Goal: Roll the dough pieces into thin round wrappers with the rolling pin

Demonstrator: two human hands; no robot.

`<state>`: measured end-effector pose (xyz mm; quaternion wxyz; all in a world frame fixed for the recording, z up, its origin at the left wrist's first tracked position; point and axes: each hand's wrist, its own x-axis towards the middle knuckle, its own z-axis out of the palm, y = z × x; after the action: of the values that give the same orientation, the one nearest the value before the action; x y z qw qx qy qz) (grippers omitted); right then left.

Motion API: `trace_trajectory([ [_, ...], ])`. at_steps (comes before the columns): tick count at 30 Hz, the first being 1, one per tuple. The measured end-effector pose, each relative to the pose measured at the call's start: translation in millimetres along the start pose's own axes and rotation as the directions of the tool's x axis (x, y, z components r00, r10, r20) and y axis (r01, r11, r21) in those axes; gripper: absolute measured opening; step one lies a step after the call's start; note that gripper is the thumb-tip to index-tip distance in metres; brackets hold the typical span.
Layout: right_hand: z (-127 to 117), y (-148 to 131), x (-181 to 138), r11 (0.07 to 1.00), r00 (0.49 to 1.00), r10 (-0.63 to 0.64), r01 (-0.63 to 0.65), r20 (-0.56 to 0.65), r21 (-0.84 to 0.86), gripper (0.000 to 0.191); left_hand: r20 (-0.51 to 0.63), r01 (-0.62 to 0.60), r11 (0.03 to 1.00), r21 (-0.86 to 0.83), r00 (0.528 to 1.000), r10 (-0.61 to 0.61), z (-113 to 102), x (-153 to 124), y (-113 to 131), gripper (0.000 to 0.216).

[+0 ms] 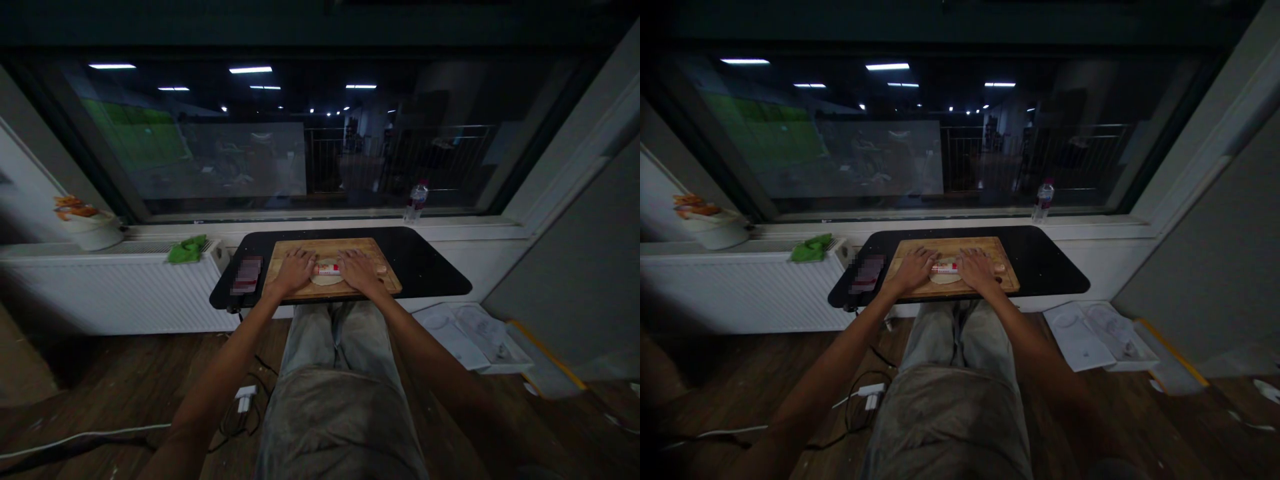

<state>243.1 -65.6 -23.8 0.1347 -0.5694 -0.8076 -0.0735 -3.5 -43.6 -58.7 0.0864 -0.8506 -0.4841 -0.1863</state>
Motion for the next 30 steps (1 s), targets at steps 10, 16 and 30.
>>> trace_trajectory([
  [10, -16, 36, -12, 0.908, 0.936, -0.351, 0.330, 0.037, 0.260, 0.049, 0.058, -0.079, 0.997, -0.009, 0.995, 0.079, -28, -17, 10, 0.046],
  [16, -24, 40, -15, 0.910, 0.924, -0.369, 0.335, 0.105, 0.246, 0.040, 0.033, -0.078, 0.994, 0.077, 0.997, 0.076, -49, -14, 38, 0.042],
  [30, -20, 43, -5, 0.998, 0.993, -0.057, 0.053, 0.099, 0.044, 0.054, 0.147, -0.067, 0.996, -0.058, 0.986, 0.075, -29, -19, 60, 0.031],
])
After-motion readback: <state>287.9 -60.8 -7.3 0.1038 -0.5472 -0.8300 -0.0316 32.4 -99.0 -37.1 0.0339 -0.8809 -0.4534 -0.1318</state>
